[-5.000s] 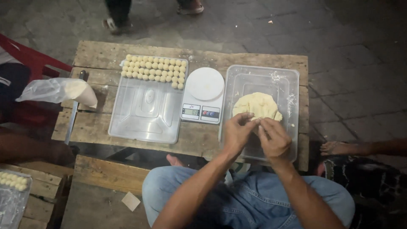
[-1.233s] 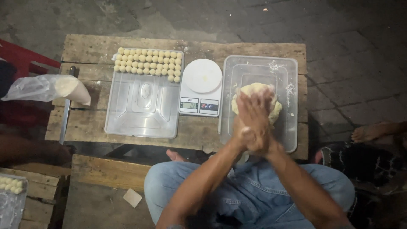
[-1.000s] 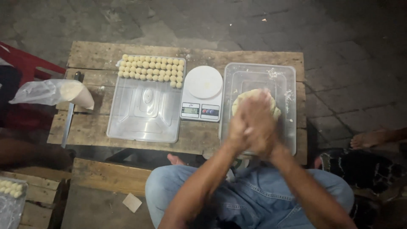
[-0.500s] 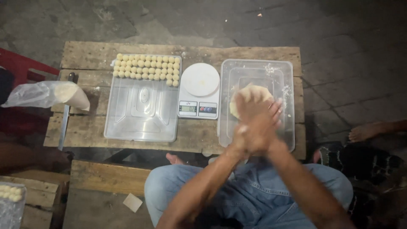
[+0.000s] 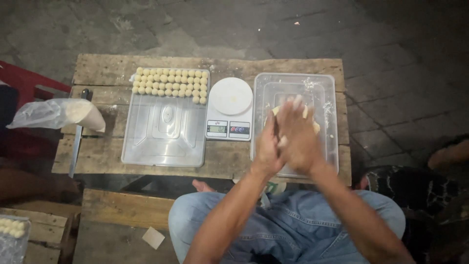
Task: The person sits on the floor and repeatedly pinches off small pieces of dough from a large mass in a plastic container. They roll each piece into a ball between their palms, place it on a digital scale to check the weight, and then transfer it to a tray where other dough balls are arranged in rows.
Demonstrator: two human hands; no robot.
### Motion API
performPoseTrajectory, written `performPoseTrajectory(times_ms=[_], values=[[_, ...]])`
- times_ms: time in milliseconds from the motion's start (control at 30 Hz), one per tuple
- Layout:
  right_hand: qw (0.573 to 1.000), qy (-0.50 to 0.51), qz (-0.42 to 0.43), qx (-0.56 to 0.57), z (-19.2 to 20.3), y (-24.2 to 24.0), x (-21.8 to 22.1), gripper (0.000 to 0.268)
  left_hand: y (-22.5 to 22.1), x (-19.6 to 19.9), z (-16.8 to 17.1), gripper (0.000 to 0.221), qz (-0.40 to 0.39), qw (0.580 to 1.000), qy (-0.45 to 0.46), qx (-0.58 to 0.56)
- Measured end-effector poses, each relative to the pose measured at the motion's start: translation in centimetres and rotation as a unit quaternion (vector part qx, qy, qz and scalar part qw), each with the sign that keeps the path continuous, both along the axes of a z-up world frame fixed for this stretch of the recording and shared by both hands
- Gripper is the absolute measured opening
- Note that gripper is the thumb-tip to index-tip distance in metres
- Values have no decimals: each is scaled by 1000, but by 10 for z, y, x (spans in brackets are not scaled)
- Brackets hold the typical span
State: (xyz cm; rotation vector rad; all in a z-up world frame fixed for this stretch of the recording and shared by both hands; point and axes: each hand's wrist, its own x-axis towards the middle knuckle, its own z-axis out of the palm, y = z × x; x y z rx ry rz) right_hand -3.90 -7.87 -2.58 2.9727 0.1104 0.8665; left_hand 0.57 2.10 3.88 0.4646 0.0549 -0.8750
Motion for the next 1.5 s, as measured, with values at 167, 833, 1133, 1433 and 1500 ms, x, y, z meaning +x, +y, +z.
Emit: performPoseTrajectory(times_ms=[167,833,1133,1433,1500], values=[[682,229,-622,-311,-1,113,22,53,-4,-7,-21,50,-3,1000,19,2],[994,-21,-15,107,-28,3,1,66,-21,9,-132,53,-63,988,73,119],[892,-68,-7,446,22,-21,-61,63,-4,32,-85,42,-21,973,160,166],[864,-85,-49,494,-81,-70,-126,44,64,194,-153,28,193,877,-103,428],[783,-81,-134,602,-74,-65,-116,48,93,207,-106,32,218,804,-198,517]])
